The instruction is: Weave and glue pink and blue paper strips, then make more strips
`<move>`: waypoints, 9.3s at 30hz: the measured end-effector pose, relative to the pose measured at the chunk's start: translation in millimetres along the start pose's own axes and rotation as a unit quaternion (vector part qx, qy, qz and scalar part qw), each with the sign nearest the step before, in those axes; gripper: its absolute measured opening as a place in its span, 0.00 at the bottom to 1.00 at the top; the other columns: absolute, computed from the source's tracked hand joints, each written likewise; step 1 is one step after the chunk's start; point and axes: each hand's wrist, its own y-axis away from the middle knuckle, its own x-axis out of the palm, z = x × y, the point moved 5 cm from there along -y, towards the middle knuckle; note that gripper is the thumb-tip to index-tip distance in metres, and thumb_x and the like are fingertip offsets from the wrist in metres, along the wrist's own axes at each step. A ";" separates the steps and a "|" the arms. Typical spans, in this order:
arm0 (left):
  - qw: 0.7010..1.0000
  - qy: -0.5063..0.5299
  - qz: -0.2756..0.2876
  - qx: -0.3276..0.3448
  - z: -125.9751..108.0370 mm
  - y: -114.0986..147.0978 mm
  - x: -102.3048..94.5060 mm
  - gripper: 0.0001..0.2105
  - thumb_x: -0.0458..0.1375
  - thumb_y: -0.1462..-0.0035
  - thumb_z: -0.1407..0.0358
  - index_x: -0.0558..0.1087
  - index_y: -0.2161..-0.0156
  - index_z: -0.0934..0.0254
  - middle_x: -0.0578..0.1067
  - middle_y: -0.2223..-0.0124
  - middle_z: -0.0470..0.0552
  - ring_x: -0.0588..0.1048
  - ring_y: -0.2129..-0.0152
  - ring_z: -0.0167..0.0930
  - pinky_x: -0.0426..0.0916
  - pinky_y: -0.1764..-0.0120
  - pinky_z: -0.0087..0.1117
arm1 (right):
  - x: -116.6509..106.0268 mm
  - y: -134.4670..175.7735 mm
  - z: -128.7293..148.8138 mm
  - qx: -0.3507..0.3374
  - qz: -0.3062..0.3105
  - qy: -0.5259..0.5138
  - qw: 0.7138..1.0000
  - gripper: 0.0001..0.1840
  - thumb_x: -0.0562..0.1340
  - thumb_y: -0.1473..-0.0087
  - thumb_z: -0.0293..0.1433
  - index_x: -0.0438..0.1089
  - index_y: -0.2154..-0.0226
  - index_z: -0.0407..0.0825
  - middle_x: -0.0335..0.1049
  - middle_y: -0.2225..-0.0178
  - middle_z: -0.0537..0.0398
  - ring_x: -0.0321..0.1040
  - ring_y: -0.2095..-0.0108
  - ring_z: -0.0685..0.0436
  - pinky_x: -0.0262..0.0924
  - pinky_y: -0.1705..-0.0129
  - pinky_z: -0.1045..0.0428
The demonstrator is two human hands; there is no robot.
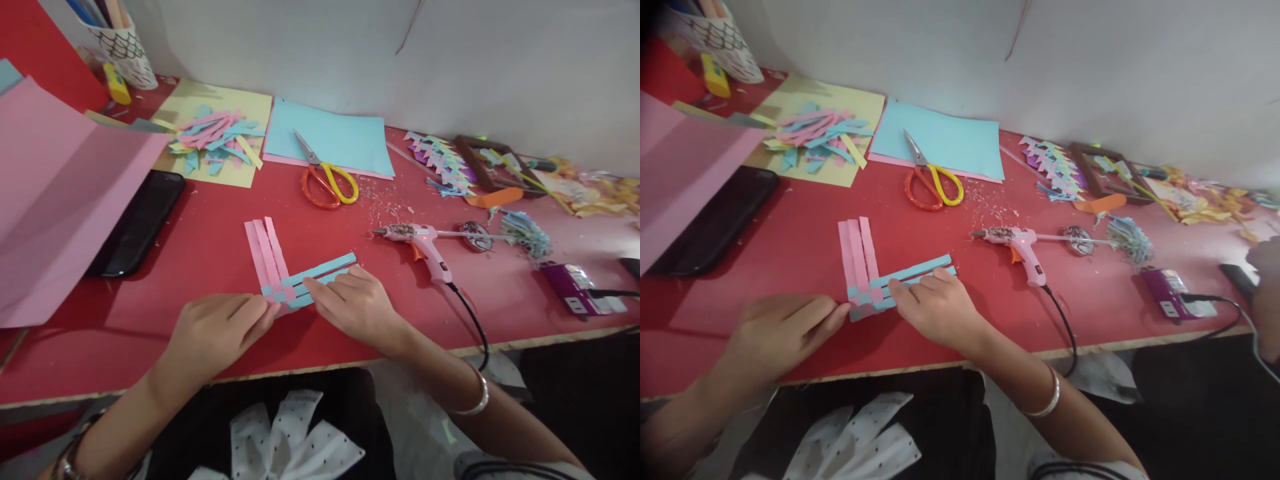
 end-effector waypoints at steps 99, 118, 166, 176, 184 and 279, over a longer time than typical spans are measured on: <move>0.972 -0.004 0.182 -0.148 21.1 11.3 34.3 0.28 0.47 0.46 0.50 0.56 0.46 0.67 0.69 0.52 0.62 0.68 0.56 0.44 0.62 0.56 0.44 | -5.5 40.2 -35.0 0.271 0.111 -0.060 0.954 0.13 0.49 0.43 0.35 0.64 0.62 0.47 0.71 0.63 0.48 0.64 0.63 0.42 0.49 0.62 0.48; 0.971 0.023 0.184 -0.148 23.0 13.4 34.8 0.27 0.46 0.45 0.51 0.55 0.46 0.67 0.68 0.51 0.63 0.67 0.55 0.44 0.64 0.57 0.44 | -12.4 35.8 -25.0 0.378 0.065 -0.316 0.868 0.13 0.57 0.48 0.32 0.63 0.58 0.51 0.69 0.57 0.52 0.65 0.56 0.44 0.57 0.55 0.48; 0.921 0.188 0.150 -0.307 38.3 23.1 18.2 0.17 0.40 0.43 0.56 0.67 0.73 0.60 0.74 0.74 0.45 0.72 0.76 0.29 0.63 0.72 0.28 | -24.1 57.1 -47.6 0.338 0.084 -0.024 0.937 0.28 0.52 0.48 0.45 0.59 0.52 0.43 0.68 0.57 0.41 0.68 0.58 0.39 0.65 0.64 0.48; 0.911 0.219 0.128 -0.327 36.9 19.8 14.3 0.16 0.42 0.44 0.57 0.70 0.68 0.61 0.76 0.73 0.45 0.73 0.76 0.29 0.66 0.70 0.26 | -16.3 40.8 -30.3 0.288 0.097 0.018 0.953 0.30 0.43 0.44 0.51 0.65 0.59 0.44 0.71 0.66 0.46 0.69 0.70 0.45 0.61 0.77 0.54; 0.906 0.229 0.138 -0.330 35.7 18.2 15.0 0.17 0.41 0.44 0.56 0.70 0.69 0.60 0.75 0.76 0.44 0.71 0.80 0.29 0.66 0.72 0.26 | -15.6 35.1 -25.1 0.261 0.098 0.023 0.960 0.28 0.43 0.43 0.48 0.65 0.60 0.44 0.70 0.68 0.47 0.67 0.71 0.46 0.57 0.78 0.55; 0.967 0.160 0.161 -0.115 1.3 20.4 26.7 0.14 0.43 0.40 0.62 0.68 0.56 0.62 0.74 0.59 0.53 0.73 0.62 0.33 0.68 0.59 0.35 | -23.9 20.5 -40.5 0.364 0.019 -0.229 0.903 0.07 0.55 0.48 0.28 0.68 0.72 0.49 0.71 0.74 0.59 0.61 0.77 0.52 0.47 0.67 0.52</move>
